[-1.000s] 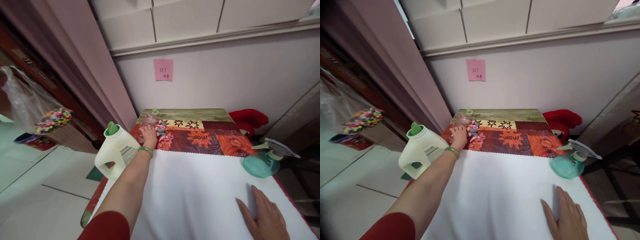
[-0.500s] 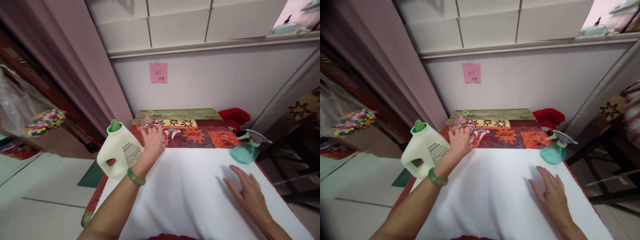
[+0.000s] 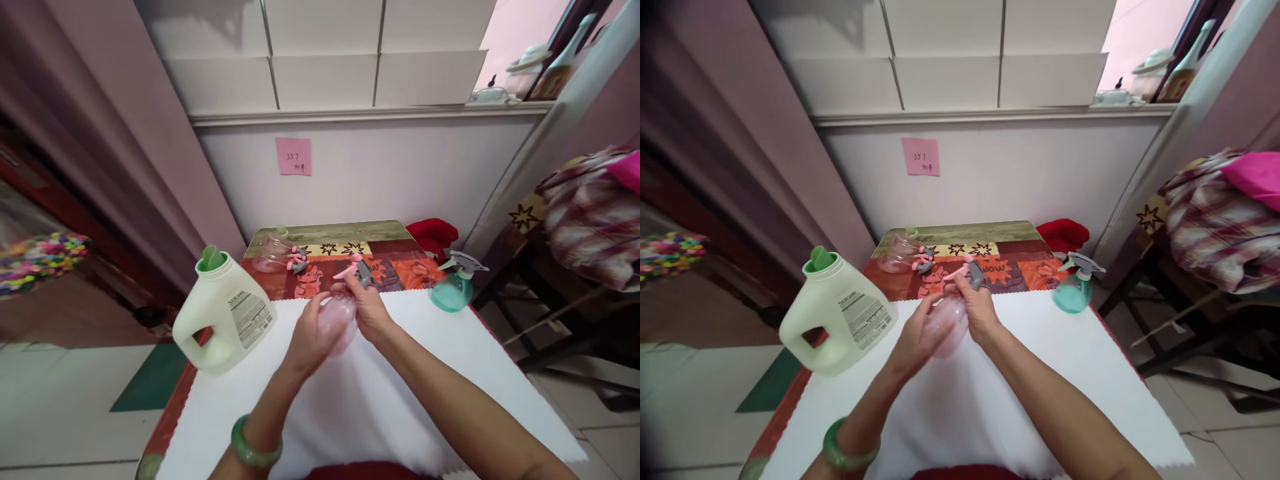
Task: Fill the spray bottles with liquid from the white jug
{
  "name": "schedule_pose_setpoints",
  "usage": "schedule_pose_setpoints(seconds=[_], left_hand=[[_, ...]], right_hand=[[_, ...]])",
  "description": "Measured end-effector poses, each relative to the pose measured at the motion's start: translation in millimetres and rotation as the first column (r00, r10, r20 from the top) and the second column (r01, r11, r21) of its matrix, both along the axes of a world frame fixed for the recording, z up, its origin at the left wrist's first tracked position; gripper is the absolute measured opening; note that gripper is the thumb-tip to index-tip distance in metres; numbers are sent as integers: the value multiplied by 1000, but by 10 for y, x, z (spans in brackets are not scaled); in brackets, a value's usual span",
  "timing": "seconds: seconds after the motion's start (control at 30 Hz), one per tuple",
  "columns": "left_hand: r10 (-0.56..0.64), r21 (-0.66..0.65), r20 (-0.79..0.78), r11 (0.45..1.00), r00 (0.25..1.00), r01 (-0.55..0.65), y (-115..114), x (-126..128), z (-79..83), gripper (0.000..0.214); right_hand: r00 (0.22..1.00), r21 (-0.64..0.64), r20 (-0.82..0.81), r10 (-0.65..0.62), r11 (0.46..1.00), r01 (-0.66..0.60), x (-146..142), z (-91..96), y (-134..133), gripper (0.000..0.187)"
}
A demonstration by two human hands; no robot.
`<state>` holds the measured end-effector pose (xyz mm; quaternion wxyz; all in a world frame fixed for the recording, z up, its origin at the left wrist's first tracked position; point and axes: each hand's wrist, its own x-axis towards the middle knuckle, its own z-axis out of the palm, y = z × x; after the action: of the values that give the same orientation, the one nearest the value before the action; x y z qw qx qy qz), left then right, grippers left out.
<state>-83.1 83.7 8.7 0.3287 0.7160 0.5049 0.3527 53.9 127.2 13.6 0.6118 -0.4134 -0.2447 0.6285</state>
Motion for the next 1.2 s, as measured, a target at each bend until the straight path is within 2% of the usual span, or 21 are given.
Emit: schedule_pose_setpoints(seconds=[0.07, 0.13, 0.23, 0.33, 0.4, 0.43, 0.47, 0.53, 0.57, 0.6, 0.63, 0.67, 0.7, 0.73, 0.8, 0.83, 0.9, 0.97, 1.03, 1.13, 1.2], left_hand=[[142, 195, -188, 975, 972, -105, -116, 66, -98, 94], [308, 390, -361, 907, 880, -157, -174, 136, -193, 112], [378, 493, -396, 856, 837, -154, -145, 167, -220, 98], [242, 335, -265, 931, 933, -147, -61, 74, -81, 86], [62, 18, -14, 998, 998, -62, -24, -21, 17, 82], [-45, -182, 191, 980, 980, 80, -16, -63, 41, 80], [-126, -346, 414, 894, 902, 284, -15, -93, 41, 77], [-159, -447, 744, 604, 649, 660, -29, -105, -21, 78], [-133, -428, 831, 466, 540, 774, -39, -86, -71, 87], [-100, -409, 876, 363, 471, 837, -50, -56, -122, 99], [-63, -403, 895, 317, 443, 859, -58, -21, -164, 109], [-22, -414, 895, 329, 445, 849, -60, 11, -192, 114], [26, -449, 877, 398, 479, 800, -56, 34, -202, 112], [77, -497, 838, 515, 539, 699, -45, 42, -193, 106], [201, -523, 736, 776, 646, 354, -8, 11, -139, 85], [239, -463, 680, 873, 694, 153, 13, -20, -106, 73], [205, -176, 513, 976, 834, -132, 49, -71, -62, 61], [141, 204, 199, 962, 970, -182, 66, -62, -81, 69], [184, 423, -62, 895, 981, -141, 74, 11, -164, 81], [284, 453, -93, 866, 954, -213, 89, 116, -303, 80], [228, 316, -8, 925, 974, -214, 98, 106, -321, 82]], right_hand=[[995, -30, -3, -99, 995, 99, -50, 8, -4, 47], [985, -20, -13, -169, 985, 169, -83, 16, -24, 45], [984, 51, 15, -176, 983, 175, -69, 30, -49, 44], [995, 99, 104, -3, 995, -7, 44, 69, -44, 50], [976, 144, 144, 165, 972, -186, 146, 122, -29, 52], [955, 167, 145, 257, 945, -280, 190, 155, -22, 51], [927, 189, 134, 351, 909, -371, 223, 188, -18, 50], [857, 233, 84, 509, 826, -513, 251, 244, -16, 53], [828, 257, 56, 557, 794, -551, 245, 262, -16, 57], [814, 275, 28, 581, 778, -565, 232, 271, -15, 60], [815, 284, 0, 579, 782, -555, 214, 272, -9, 63], [833, 282, -29, 553, 804, -524, 198, 266, 3, 64], [859, 267, -56, 509, 836, -479, 187, 256, 22, 64], [887, 243, -69, 458, 870, -430, 182, 242, 49, 62], [949, 186, -27, 314, 934, -304, 180, 212, 120, 55], [976, 165, 34, 214, 962, -217, 174, 198, 156, 51], [984, 154, 177, -12, 988, -16, 128, 174, 204, 45], [955, 163, 250, -159, 979, 120, 26, 163, 197, 41], [953, 166, 248, -172, 977, 133, -99, 160, 130, 39], [972, 167, 213, -97, 984, 61, -198, 159, -2, 36], [977, 164, 214, 9, 985, -45, -146, 153, -56, 35]])
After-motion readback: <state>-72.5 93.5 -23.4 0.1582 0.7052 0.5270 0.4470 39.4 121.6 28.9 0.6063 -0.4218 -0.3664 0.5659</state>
